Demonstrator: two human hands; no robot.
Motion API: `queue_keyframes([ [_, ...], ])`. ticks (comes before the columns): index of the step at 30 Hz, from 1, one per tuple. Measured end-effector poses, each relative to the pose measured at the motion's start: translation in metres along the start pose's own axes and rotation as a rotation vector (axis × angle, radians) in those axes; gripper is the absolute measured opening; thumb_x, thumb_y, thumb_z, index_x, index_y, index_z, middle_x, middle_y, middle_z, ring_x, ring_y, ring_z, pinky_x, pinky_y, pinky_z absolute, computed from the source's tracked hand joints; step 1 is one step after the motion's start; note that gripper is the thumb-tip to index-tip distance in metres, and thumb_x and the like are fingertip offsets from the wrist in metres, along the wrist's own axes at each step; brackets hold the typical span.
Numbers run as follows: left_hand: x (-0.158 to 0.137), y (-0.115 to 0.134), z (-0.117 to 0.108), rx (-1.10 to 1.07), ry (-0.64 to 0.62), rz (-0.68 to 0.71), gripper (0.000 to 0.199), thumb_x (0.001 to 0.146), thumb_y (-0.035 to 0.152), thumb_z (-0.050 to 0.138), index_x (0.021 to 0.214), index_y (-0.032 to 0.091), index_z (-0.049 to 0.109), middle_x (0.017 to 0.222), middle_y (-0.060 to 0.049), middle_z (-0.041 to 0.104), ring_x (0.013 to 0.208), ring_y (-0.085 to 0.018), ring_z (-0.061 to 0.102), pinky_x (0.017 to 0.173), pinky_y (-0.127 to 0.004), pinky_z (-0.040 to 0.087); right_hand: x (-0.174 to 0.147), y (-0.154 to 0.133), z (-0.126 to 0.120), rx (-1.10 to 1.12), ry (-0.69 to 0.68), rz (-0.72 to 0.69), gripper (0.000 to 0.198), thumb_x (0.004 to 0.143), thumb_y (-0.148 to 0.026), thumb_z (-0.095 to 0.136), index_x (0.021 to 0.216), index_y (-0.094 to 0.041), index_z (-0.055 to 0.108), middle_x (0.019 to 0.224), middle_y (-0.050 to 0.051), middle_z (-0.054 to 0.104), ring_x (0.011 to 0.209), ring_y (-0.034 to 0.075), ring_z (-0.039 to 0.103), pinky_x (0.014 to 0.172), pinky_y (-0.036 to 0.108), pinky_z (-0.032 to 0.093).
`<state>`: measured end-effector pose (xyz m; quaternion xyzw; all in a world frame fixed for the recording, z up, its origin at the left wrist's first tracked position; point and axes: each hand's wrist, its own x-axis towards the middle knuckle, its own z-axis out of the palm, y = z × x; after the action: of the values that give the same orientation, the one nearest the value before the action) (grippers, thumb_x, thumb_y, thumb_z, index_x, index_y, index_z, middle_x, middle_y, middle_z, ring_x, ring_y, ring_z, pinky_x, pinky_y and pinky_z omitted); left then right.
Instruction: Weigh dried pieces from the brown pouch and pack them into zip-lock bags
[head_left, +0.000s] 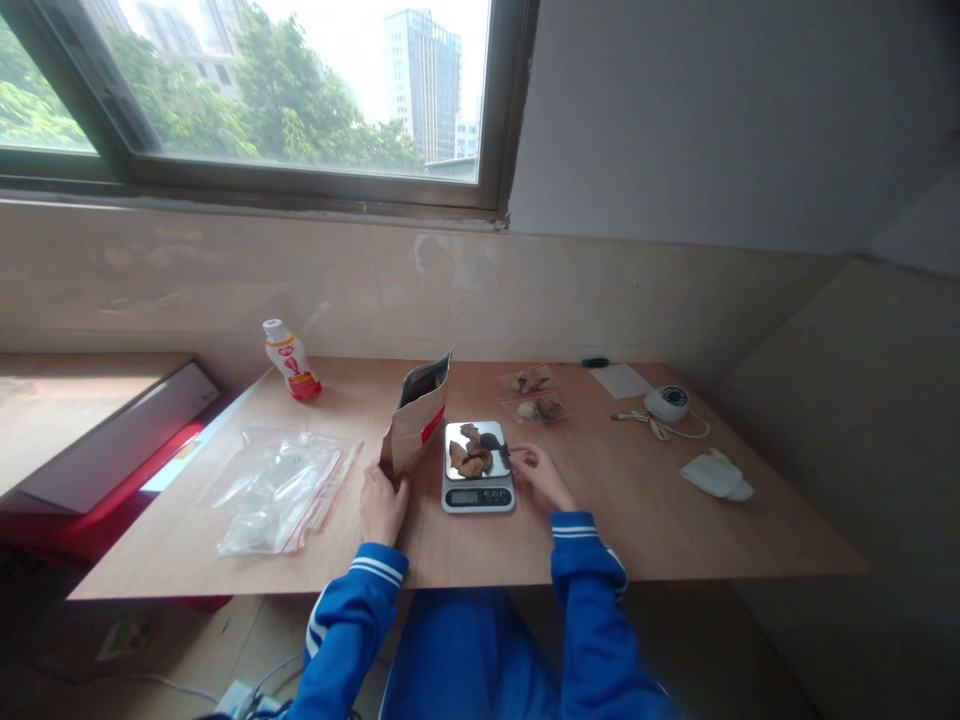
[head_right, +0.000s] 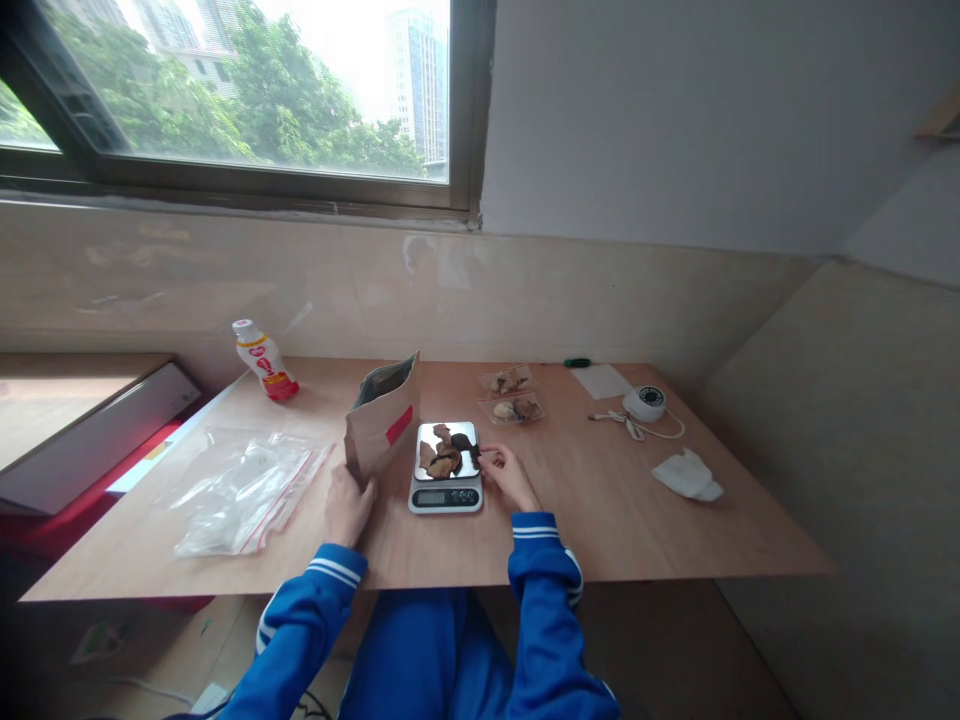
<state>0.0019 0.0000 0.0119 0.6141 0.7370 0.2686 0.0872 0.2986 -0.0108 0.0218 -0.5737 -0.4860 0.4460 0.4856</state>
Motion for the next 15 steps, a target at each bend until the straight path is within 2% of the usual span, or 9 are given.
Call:
queue_keyframes([
  [8,0.000,0.002,-0.002,-0.019,-0.035,-0.017,0.046,0.084,0.032,0.051,0.120,0.007,0.042,0.113,-0.020,0.057,0.103,-0.032,0.061,0.080,-0.042,0.050,-0.005,-0.006,0.003,-0.018,0.003,-0.023,0.044,0.066,-0.049,0.073,0.092,-0.014,0.067,0.067,0.002,0.064,0.066,0.017,0.060,0.063,0.029,0.046],
  [15,0.000,0.001,0.000,-0.023,-0.007,-0.019,0.044,0.083,0.031,0.051,0.119,0.008,0.043,0.111,-0.019,0.058,0.102,-0.031,0.061,0.079,-0.042,0.050,-0.007,-0.010,0.003,-0.050,0.001,-0.046,0.044,0.068,-0.049,0.073,0.094,-0.014,0.067,0.070,0.003,0.066,0.067,0.018,0.060,0.066,0.030,0.047],
])
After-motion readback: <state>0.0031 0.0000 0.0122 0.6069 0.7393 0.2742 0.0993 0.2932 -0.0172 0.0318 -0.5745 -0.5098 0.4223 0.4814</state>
